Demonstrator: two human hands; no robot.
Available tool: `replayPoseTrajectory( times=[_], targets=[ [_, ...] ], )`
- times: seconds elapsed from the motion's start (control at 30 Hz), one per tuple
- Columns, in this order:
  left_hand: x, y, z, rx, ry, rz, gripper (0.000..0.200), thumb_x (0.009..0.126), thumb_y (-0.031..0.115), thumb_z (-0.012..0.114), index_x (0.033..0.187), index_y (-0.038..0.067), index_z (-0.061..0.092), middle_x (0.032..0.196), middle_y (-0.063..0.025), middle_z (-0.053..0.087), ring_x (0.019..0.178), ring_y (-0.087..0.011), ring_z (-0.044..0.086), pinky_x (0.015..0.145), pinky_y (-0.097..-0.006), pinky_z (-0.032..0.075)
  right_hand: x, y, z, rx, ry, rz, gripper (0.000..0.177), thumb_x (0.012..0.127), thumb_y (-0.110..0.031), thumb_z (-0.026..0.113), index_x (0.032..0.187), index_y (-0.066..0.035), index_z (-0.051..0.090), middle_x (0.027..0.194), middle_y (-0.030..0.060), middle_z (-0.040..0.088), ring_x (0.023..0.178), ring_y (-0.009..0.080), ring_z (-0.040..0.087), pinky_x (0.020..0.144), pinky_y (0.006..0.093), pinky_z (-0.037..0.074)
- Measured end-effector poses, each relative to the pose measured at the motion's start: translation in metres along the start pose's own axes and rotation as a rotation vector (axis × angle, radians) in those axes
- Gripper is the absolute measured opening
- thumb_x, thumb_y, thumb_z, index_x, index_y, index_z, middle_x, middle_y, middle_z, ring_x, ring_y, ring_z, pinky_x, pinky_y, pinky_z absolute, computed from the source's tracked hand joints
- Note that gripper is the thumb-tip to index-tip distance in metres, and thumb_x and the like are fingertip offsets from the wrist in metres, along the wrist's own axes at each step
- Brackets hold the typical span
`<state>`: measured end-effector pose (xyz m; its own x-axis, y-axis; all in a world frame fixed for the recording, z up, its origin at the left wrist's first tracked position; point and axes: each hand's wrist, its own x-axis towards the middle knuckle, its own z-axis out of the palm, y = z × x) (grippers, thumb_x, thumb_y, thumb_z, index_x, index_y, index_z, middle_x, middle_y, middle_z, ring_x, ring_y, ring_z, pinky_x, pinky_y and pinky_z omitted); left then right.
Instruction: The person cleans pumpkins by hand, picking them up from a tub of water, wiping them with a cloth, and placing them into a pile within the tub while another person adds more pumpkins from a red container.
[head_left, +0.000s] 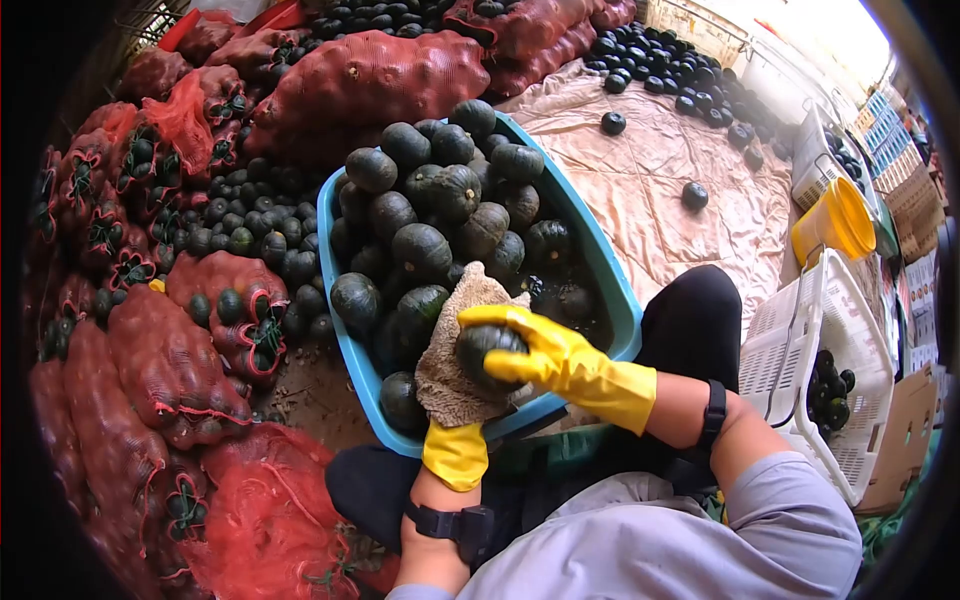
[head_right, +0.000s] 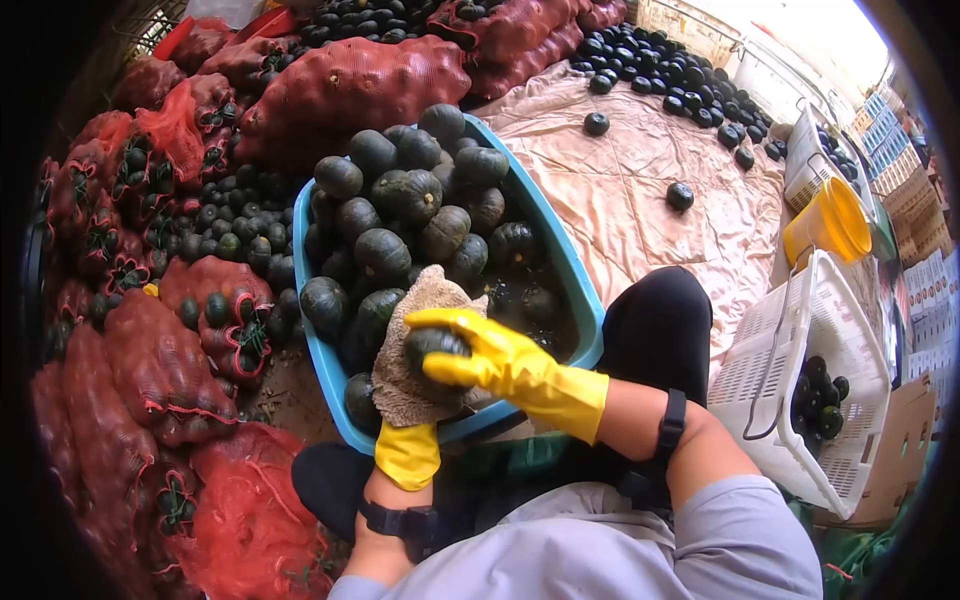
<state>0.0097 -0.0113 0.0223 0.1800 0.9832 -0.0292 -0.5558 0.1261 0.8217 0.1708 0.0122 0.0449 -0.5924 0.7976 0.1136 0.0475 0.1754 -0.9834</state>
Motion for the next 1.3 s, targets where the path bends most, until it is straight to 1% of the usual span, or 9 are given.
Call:
replayPoseTrajectory(
  times=[0.1,0.23,0.33,0.37,0.47,0.57,0.93,1.13,1.3],
  targets=[
    [-0.002,0.014,0.017,0.637,0.149,0.125,0.075,0.092,0.014,0.076,0.16,0.006,0.045,0.154,-0.0142,0.059,0.144,-0.0288,0.056,0.124,-0.0397,0.043,0.031,0.03,0.003,-0.304,0.445,-0.188,0.028,0.106,-0.008,0.057,0.131,-0.003,0.068,0.129,0.0209,0.07,0.124,0.041,0.064,0.106,0.0432,0.053],
    [-0.01,0.043,0.003,1.667,-0.081,0.374,0.092,0.072,0.03,0.09,0.155,0.011,0.055,0.145,-0.0104,0.067,0.13,-0.0332,0.065,0.116,-0.0401,0.05,-0.006,0.0,0.032,-0.436,0.397,-0.247,0.06,0.09,-0.023,0.083,0.143,-0.006,0.062,0.13,0.0262,0.067,0.127,0.0421,0.063,0.11,0.0465,0.05],
    [-0.023,0.016,-0.029,1.316,0.125,0.471,0.092,0.063,0.032,0.095,0.146,0.012,0.061,0.136,-0.0134,0.069,0.126,-0.032,0.067,0.111,-0.0441,0.053,0.006,-0.011,0.016,0.462,0.152,0.327,0.061,0.094,-0.022,0.083,0.149,-0.01,0.06,0.132,0.0153,0.068,0.119,0.0224,0.066,0.107,0.0361,0.051],
    [-0.019,0.001,-0.04,1.487,0.195,0.581,0.084,0.065,0.03,0.095,0.14,0.01,0.063,0.133,-0.0152,0.07,0.128,-0.034,0.066,0.113,-0.0429,0.052,0.008,0.0,0.023,0.675,0.241,0.222,0.064,0.096,-0.022,0.081,0.155,-0.011,0.056,0.132,0.0102,0.068,0.115,0.0167,0.065,0.107,0.0321,0.051],
    [-0.018,-0.003,-0.003,1.061,0.395,0.255,0.084,0.07,0.01,0.094,0.146,0.008,0.058,0.139,-0.0148,0.069,0.134,-0.0334,0.065,0.116,-0.0403,0.051,0.013,0.039,0.024,0.561,0.431,0.163,0.071,0.098,-0.025,0.079,0.161,-0.012,0.049,0.137,0.015,0.068,0.123,0.024,0.066,0.111,0.0365,0.05],
    [-0.024,0.021,0.009,1.235,0.311,0.418,0.082,0.07,0.011,0.091,0.146,0.007,0.058,0.145,-0.0164,0.067,0.134,-0.0343,0.065,0.117,-0.0428,0.05,0.013,-0.001,-0.009,-0.394,0.074,0.091,0.082,0.09,-0.025,0.084,0.161,-0.01,0.047,0.142,0.0268,0.063,0.132,0.0431,0.062,0.115,0.045,0.048],
    [-0.023,0.023,-0.03,1.294,0.209,0.236,0.105,0.048,0.03,0.105,0.14,0.009,0.06,0.128,-0.012,0.074,0.123,-0.0322,0.071,0.109,-0.0421,0.055,0.002,-0.007,-0.009,-0.134,-0.065,0.126,0.08,0.084,-0.019,0.089,0.155,-0.013,0.053,0.15,0.0183,0.055,0.143,0.034,0.052,0.121,0.0441,0.043],
    [-0.02,0.016,-0.031,1.295,0.289,0.175,0.091,0.064,0.028,0.1,0.143,0.009,0.058,0.128,-0.0125,0.074,0.122,-0.0325,0.071,0.109,-0.041,0.055,0.001,-0.008,-0.009,0.285,-0.082,0.229,0.076,0.089,-0.018,0.084,0.158,-0.013,0.052,0.154,0.0111,0.054,0.146,0.0239,0.05,0.123,0.041,0.039],
    [-0.012,0.007,-0.003,1.331,0.278,0.571,0.073,0.084,0.019,0.084,0.149,0.004,0.054,0.146,-0.015,0.065,0.139,-0.0314,0.061,0.123,-0.0403,0.044,0.007,0.031,0.016,0.444,0.234,0.113,0.082,0.087,-0.015,0.086,0.16,-0.014,0.049,0.146,0.0129,0.061,0.14,0.0266,0.055,0.122,0.043,0.041]
  ],
)
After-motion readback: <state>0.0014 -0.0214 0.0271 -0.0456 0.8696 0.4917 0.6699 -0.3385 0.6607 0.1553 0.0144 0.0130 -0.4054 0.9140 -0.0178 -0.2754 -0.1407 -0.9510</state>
